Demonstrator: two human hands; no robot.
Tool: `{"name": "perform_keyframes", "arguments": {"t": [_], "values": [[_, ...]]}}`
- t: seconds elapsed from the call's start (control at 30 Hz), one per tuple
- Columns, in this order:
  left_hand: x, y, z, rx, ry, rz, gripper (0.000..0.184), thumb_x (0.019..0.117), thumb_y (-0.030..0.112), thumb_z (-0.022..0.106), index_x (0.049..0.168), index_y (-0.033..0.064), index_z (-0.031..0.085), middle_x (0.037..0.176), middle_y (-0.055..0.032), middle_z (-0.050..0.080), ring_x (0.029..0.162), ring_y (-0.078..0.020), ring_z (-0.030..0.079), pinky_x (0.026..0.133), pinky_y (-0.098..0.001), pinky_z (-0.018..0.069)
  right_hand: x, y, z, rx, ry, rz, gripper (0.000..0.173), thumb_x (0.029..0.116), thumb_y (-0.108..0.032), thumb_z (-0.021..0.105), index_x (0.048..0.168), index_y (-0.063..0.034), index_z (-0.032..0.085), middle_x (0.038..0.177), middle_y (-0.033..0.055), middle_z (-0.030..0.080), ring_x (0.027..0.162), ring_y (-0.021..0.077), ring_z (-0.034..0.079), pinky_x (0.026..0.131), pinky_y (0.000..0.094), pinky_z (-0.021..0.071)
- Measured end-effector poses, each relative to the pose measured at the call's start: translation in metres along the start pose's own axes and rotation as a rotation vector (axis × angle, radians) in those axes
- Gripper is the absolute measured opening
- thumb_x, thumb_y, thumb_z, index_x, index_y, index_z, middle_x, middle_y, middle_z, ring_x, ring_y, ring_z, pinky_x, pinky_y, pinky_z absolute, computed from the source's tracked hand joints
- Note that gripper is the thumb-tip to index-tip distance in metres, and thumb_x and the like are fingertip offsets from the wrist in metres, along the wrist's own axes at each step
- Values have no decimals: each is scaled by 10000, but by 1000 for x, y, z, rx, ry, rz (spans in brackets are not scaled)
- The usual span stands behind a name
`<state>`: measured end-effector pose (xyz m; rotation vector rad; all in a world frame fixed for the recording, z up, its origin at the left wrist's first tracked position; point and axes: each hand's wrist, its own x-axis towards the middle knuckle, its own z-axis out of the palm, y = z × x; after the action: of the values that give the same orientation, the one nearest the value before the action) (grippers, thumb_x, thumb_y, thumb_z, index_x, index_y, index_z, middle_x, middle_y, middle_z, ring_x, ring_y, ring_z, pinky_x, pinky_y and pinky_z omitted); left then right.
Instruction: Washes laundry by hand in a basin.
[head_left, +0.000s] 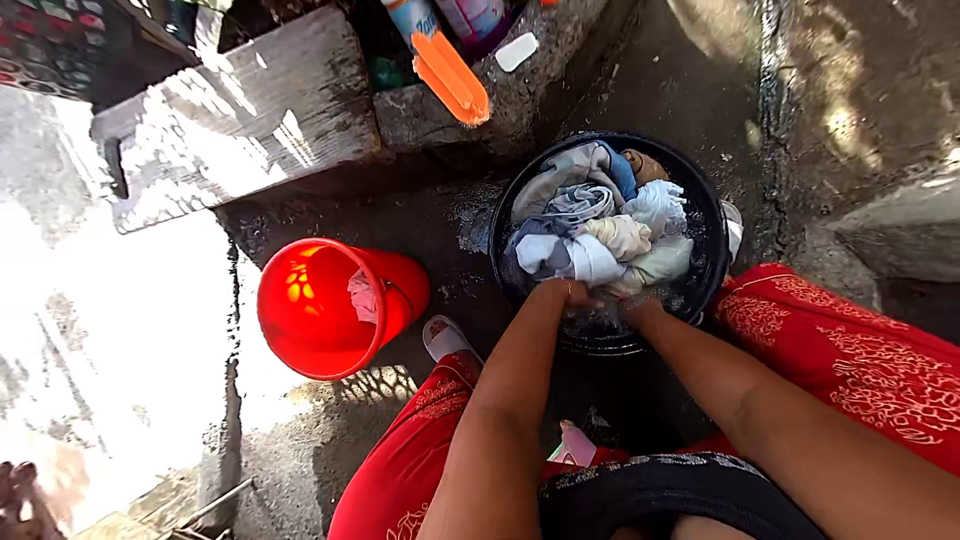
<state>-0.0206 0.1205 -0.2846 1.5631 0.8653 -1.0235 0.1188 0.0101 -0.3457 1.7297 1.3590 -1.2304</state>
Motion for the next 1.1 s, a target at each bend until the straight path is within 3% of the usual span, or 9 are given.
{"name": "perform_keyframes", "arguments": {"t": [0.1, 0.2, 0.37, 0.5, 0.67, 0.8, 0.97, 1.03, 1.1], "values": [[-8, -13, -4, -114, 325, 62, 625, 1094, 470, 433, 1303, -88, 619, 1364, -312, 595, 1342, -454, 532, 1135, -637, 374, -14, 1, -1, 21, 130, -117, 460, 1066, -118, 434, 1506, 14, 467, 1543, 306, 438, 1459, 491, 382, 1163, 682, 303], [-27, -20, 0, -268, 621, 189, 570, 1029, 359, 631, 1425, -41, 545, 1394, -273, 595, 1345, -416, 543, 1157, -585, 387, -49, -13, -29, 31, 116, -173, 429, 993, -80, 586, 1392, 72, 544, 1414, 329, 541, 1330, 514, 510, 1062, 679, 419], [-83, -28, 40, -403, 655, 575, 1328, 630, 102, 971, 1650, 48, 122, 1679, -203, 250, 1535, -318, 308, 1249, -479, 285, -143, -37, -72, 174, 328, -427, 403, 892, -114, 741, 1246, 55, 649, 1207, 305, 654, 1180, 483, 609, 984, 673, 465], [-97, -22, 85, -514, 764, 587, 869, 653, 33, 940, 1401, -78, 511, 1311, -232, 639, 1225, -286, 626, 1097, -450, 483, -265, -44, -105, 391, 672, -884, 361, 775, -13, 772, 1101, -27, 618, 946, 164, 663, 889, 318, 662, 763, 542, 539], [-92, -7, 107, -574, 1123, 432, 659, 778, 130, 892, 1315, -96, 584, 1257, -268, 662, 1209, -357, 636, 1098, -502, 475, -374, -22, -123, 582, 1060, -1185, 252, 734, -39, 668, 955, -110, 569, 934, -9, 625, 832, 40, 599, 685, 219, 505], [-110, 8, 98, -714, 1408, 390, 456, 908, 123, 743, 1282, -90, 593, 1242, -279, 653, 1188, -366, 632, 1064, -522, 486, -358, 19, -119, 574, 1072, -984, 510, 719, -62, 716, 1217, -72, 606, 1043, 59, 660, 912, 123, 646, 803, 318, 565], [-161, 70, 94, -982, 1451, 637, 658, 744, 78, 817, 1312, -96, 533, 1215, -234, 650, 1133, -250, 644, 1006, -409, 535, -232, 9, -72, 538, 662, -684, 1082, 637, -71, 966, 1549, -13, 386, 1430, 350, 506, 1297, 517, 523, 1077, 669, 430], [-176, 95, 101, -1009, 1369, 812, 684, 701, -5, 795, 1320, -87, 517, 1203, -226, 643, 1093, -239, 645, 959, -408, 550, -196, -6, -47, 758, 546, -682, 1105, 680, -63, 944, 1568, 35, 293, 1530, 309, 421, 1386, 401, 481, 1146, 527, 421], [-191, 110, 111, -1095, 1231, 967, 680, 671, -41, 751, 1309, -19, 520, 1140, -147, 653, 999, -173, 658, 862, -368, 575, -183, -21, -29, 1086, 514, -688, 672, 792, 40, 826, 1373, 60, 489, 1186, 165, 643, 1031, 161, 652, 908, 321, 562]]}}
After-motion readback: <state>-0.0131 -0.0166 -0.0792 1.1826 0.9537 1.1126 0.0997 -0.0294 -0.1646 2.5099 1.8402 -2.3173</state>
